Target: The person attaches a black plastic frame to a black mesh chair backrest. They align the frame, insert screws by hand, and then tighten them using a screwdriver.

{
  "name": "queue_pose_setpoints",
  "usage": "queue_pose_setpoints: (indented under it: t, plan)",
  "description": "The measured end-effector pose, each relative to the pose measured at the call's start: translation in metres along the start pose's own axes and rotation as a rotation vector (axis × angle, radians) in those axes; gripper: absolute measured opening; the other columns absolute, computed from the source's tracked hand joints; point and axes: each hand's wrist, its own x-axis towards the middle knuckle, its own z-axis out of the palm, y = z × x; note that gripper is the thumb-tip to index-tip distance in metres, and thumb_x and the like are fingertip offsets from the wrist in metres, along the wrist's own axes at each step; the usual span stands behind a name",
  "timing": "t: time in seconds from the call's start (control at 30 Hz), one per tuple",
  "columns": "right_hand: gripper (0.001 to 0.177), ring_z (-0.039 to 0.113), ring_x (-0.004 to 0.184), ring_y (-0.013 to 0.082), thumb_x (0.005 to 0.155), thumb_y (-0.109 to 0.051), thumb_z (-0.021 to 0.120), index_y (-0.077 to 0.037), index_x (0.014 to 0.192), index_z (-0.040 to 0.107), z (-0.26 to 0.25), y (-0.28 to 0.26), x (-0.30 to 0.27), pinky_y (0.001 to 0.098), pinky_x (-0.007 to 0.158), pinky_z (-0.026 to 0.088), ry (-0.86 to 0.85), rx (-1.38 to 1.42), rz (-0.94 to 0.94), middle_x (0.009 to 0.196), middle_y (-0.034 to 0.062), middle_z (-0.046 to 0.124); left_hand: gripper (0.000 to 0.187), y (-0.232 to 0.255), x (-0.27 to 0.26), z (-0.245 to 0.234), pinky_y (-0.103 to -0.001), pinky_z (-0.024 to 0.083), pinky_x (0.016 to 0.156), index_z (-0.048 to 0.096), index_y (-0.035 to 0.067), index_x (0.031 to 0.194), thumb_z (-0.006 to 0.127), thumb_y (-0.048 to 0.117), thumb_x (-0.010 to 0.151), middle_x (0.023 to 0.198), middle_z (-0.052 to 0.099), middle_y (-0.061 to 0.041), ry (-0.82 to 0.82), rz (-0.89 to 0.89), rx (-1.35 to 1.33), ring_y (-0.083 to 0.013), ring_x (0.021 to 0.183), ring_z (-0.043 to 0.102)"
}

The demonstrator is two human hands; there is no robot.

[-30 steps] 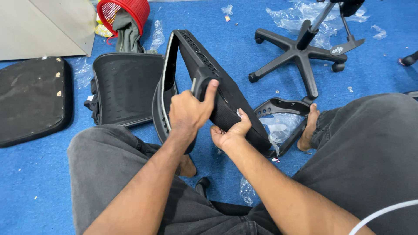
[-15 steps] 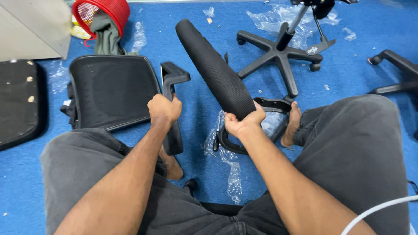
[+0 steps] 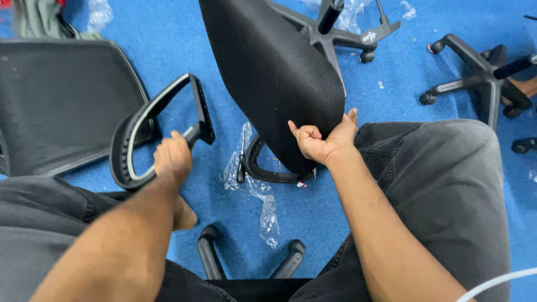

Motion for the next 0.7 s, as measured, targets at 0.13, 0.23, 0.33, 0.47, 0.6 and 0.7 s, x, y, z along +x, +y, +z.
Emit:
queue_pose_setpoints:
  t: [0.13,0.23,0.33,0.47,0.6,0.7]
  plan:
    - [0.135,0.025,0.045,0.0069,0.058,-0.082,0.083,0.018,0.141,0.048,0.002,-0.009,0.004,0.0166,0.039,0.019,0.028,0.052,0.015,0.114,-0.0014,0.042,0.078,-0.006,0.038,0.020,-0.055,0.053,0.093,0.050,-0.001,0.125,0.071,0.064,0.087,0.116,0.065,-0.030,-0.240,-0.023,-0.066,-0.0472,0.110,0.064]
    - [0.108,0.028,0.043,0.0075,0.068,-0.072,0.080,0.009,0.133,0.051,0.004,-0.015,0.007,0.0159,0.036,0.020,-0.014,0.042,0.020,0.131,0.0326,0.057,0.083,-0.004,0.047,0.028,-0.055,0.050,0.097,0.048,0.000,0.131,0.075,0.062,0.082,0.122,0.061,-0.031,-0.376,-0.018,0.002,-0.0481,0.118,0.059]
    - [0.078,0.029,0.044,0.0089,0.074,-0.057,0.077,0.000,0.125,0.061,0.005,-0.017,0.013,0.0163,0.037,0.021,-0.076,-0.043,0.004,0.133,0.0342,0.055,0.083,0.002,0.037,0.013,-0.052,0.052,0.103,0.049,0.001,0.138,0.080,0.050,0.078,0.126,0.065,-0.028,-0.480,0.006,0.005,-0.0452,0.123,0.062]
    - [0.069,0.025,0.042,0.0090,0.071,-0.057,0.076,-0.004,0.113,0.065,0.003,-0.015,0.020,0.0174,0.037,0.019,-0.028,-0.079,-0.038,0.132,0.0347,0.057,0.088,0.021,0.009,-0.037,-0.054,0.047,0.106,0.057,0.007,0.138,0.055,0.075,0.081,0.127,0.064,-0.027,-0.418,-0.201,-0.269,-0.0446,0.124,0.060]
    - [0.079,0.023,0.042,0.0088,0.070,-0.063,0.076,-0.003,0.120,0.064,0.007,-0.002,0.008,0.0174,0.037,0.018,-0.024,-0.070,-0.039,0.131,0.0348,0.059,0.098,0.034,0.012,-0.111,-0.051,0.048,0.108,0.071,-0.005,0.124,0.040,0.083,0.093,0.126,0.066,-0.033,-0.189,-0.402,-0.388,-0.0466,0.123,0.061]
    - [0.106,0.021,0.045,0.0096,0.066,-0.082,0.072,-0.003,0.133,0.050,0.005,0.011,0.005,0.0167,0.039,0.019,0.034,-0.044,-0.161,0.134,0.0402,0.058,0.097,0.029,0.010,-0.157,-0.053,0.048,0.104,0.068,-0.006,0.122,0.040,0.082,0.092,0.126,0.064,-0.033,-0.154,-0.535,-0.367,-0.0462,0.122,0.061]
